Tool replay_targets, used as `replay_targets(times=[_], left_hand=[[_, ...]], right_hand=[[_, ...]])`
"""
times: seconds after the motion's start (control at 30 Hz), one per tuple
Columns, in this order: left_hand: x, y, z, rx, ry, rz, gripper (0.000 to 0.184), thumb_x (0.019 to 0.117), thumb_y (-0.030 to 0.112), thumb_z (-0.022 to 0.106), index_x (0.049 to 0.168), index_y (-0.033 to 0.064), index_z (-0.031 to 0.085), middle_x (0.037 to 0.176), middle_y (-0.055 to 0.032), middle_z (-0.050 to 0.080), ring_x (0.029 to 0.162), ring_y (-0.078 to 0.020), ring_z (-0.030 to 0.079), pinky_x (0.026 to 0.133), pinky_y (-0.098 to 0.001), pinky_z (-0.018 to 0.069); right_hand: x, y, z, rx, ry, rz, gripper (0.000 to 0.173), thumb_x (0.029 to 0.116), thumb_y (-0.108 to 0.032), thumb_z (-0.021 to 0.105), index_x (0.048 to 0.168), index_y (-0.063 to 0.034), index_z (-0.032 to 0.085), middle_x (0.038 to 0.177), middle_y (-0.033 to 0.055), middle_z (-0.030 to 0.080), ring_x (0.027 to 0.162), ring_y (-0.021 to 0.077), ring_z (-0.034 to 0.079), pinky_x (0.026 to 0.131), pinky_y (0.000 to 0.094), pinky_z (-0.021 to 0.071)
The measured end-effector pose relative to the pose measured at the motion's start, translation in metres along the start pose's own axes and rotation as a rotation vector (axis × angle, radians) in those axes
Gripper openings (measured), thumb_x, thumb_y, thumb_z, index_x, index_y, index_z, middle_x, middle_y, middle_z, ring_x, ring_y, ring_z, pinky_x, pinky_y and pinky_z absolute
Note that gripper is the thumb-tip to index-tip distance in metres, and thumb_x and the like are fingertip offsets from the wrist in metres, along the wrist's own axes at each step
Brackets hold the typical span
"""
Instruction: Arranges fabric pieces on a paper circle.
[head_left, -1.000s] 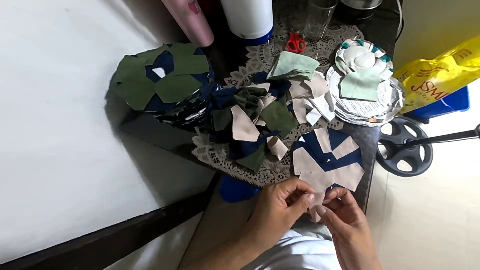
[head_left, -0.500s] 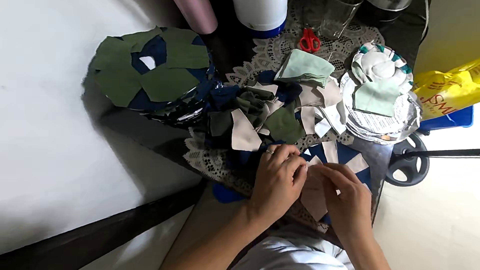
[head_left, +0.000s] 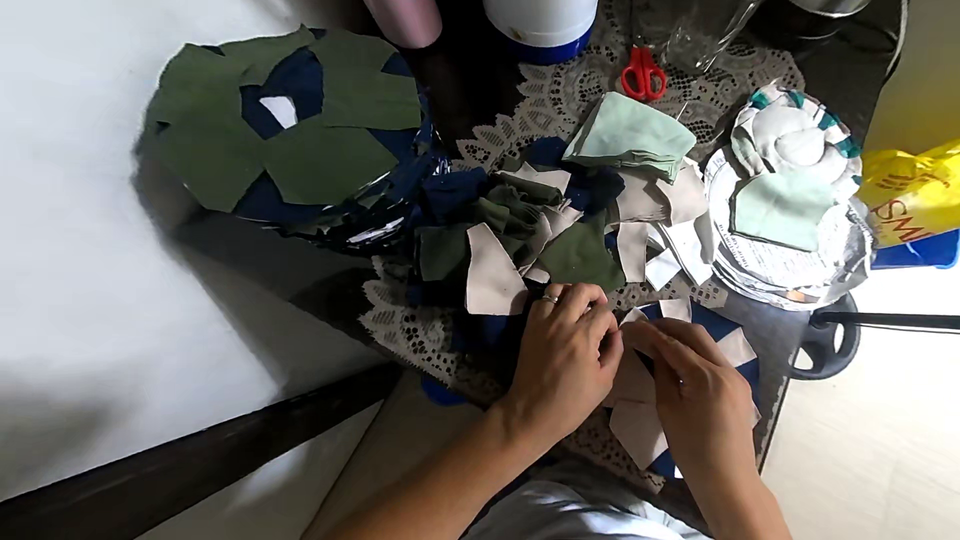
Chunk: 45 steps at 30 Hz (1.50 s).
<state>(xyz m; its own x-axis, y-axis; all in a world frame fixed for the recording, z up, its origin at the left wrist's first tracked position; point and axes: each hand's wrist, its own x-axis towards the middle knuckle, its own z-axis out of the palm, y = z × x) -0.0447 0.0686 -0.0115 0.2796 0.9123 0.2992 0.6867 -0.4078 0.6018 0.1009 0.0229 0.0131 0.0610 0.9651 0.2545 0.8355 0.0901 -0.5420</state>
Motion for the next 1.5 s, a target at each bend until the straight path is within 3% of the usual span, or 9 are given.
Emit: replay_targets(times=[0.27, 0.63, 0.8, 1.0, 1.2, 1.5], left_hand=[[0.001, 0.000, 0.001, 0.022, -0.020, -0.001, 0.011, 0.0872, 0.019, 0.068, 0.079, 0.0126, 0.073, 0.105, -0.0062, 0.071, 0.100, -0.0270, 0.065, 0.084, -0.0428, 0.0510], [0.001, 0.000, 0.000, 0.045, -0.037, 0.003, 0.011, 0.0870, 0.018, 0.068, 0.078, 0.0119, 0.071, 0.105, -0.0065, 0.071, 0.102, -0.0273, 0.065, 0.085, -0.0430, 0.0506], [0.003, 0.003, -0.003, 0.014, -0.032, 0.003, 0.009, 0.0880, 0.018, 0.070, 0.092, 0.0111, 0.075, 0.104, -0.0082, 0.072, 0.098, -0.0291, 0.067, 0.082, -0.0467, 0.0530], [0.003, 0.000, 0.002, 0.012, -0.042, 0.062, 0.019, 0.0951, 0.022, 0.063, 0.104, 0.0224, 0.080, 0.112, -0.0068, 0.069, 0.104, -0.0282, 0.063, 0.084, -0.0461, 0.0501], [0.001, -0.004, 0.006, 0.021, -0.018, 0.077, 0.019, 0.0945, 0.024, 0.064, 0.102, 0.0228, 0.081, 0.113, -0.0070, 0.070, 0.106, -0.0290, 0.063, 0.084, -0.0462, 0.0500], [-0.001, -0.006, 0.007, 0.027, -0.001, 0.092, 0.020, 0.0939, 0.024, 0.063, 0.102, 0.0234, 0.081, 0.112, -0.0061, 0.070, 0.108, -0.0283, 0.063, 0.085, -0.0443, 0.0493]], right_hand=[[0.001, 0.002, 0.000, -0.052, -0.043, 0.004, 0.028, 0.0917, 0.000, 0.057, 0.103, -0.0097, 0.081, 0.103, 0.0107, 0.073, 0.090, 0.0207, 0.071, 0.076, 0.0319, 0.0580], [0.003, 0.003, 0.002, -0.067, -0.064, -0.020, 0.030, 0.0923, 0.000, 0.056, 0.103, -0.0097, 0.081, 0.104, 0.0092, 0.074, 0.094, 0.0213, 0.071, 0.080, 0.0335, 0.0577], [0.004, 0.002, 0.002, -0.072, -0.072, -0.013, 0.029, 0.0919, 0.002, 0.056, 0.103, -0.0100, 0.081, 0.104, 0.0100, 0.074, 0.092, 0.0230, 0.071, 0.078, 0.0355, 0.0580], [0.005, 0.000, 0.000, -0.112, -0.058, -0.015, 0.029, 0.0909, 0.001, 0.057, 0.103, -0.0090, 0.081, 0.106, 0.0106, 0.074, 0.092, 0.0271, 0.070, 0.075, 0.0398, 0.0566], [0.013, 0.009, -0.007, -0.275, -0.008, -0.051, 0.034, 0.0893, -0.001, 0.053, 0.101, -0.0153, 0.082, 0.110, 0.0152, 0.072, 0.094, 0.0360, 0.066, 0.073, 0.0493, 0.0481], [0.012, 0.008, 0.002, -0.325, 0.014, -0.068, 0.033, 0.0880, 0.003, 0.056, 0.103, -0.0118, 0.081, 0.108, 0.0168, 0.071, 0.091, 0.0355, 0.066, 0.071, 0.0466, 0.0481]])
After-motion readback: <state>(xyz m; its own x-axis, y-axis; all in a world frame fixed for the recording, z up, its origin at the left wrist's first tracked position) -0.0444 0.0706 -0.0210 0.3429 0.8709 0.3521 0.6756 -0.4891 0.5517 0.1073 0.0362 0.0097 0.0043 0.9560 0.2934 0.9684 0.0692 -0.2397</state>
